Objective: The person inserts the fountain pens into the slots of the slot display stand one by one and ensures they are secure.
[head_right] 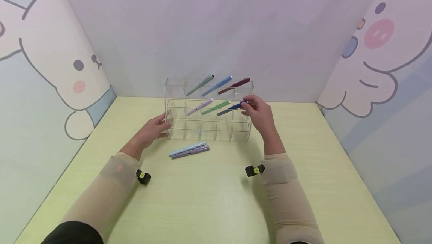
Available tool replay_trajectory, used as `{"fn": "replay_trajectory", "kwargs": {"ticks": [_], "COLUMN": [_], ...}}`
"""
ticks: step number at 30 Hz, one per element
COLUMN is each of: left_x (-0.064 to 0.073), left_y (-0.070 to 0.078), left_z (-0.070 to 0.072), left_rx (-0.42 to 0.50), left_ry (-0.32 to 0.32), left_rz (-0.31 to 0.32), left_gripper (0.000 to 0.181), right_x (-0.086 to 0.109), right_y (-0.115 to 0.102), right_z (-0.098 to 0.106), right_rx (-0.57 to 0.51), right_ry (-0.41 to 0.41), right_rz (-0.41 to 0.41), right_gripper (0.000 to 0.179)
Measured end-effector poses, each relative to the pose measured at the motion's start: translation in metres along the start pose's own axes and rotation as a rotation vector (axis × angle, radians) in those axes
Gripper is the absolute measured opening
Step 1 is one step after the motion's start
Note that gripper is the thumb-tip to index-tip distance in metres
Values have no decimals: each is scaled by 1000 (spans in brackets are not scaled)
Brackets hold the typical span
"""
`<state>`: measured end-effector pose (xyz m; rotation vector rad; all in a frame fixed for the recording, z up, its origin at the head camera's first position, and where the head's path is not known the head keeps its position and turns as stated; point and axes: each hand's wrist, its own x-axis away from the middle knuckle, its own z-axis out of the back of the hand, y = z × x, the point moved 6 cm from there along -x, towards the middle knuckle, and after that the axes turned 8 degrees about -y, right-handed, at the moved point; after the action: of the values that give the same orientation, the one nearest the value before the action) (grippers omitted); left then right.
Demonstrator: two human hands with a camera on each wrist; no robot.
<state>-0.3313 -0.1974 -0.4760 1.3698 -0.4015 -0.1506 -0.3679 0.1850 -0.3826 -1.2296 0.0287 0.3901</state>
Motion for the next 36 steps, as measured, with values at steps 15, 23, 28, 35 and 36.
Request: {"fn": "replay_trajectory", "kwargs": {"ticks": [15,23,28,35,36], "left_x": [-4,-4,-3,-3,-4], "left_y": [-3,-3,-1,-2,-2], "left_z": [1,1,1,1,1], "left_rx": [-1,-12,-5,0,0], "left_ry": [8,8,4,7,4], "left_rz": [22,14,12,15,13], "left_gripper": [66,65,66,66,66], "right_x": [4,18,30,37,38], "right_y": [-2,-11,-22,-29,-30], "right_z": [10,34,40,23,19], "right_rx": [100,140,168,369,394], "right_ry": [-2,74,100,-62,-98], "right_rz": [8,5,2,7,8], "right_gripper": [48,48,46,44,43]}}
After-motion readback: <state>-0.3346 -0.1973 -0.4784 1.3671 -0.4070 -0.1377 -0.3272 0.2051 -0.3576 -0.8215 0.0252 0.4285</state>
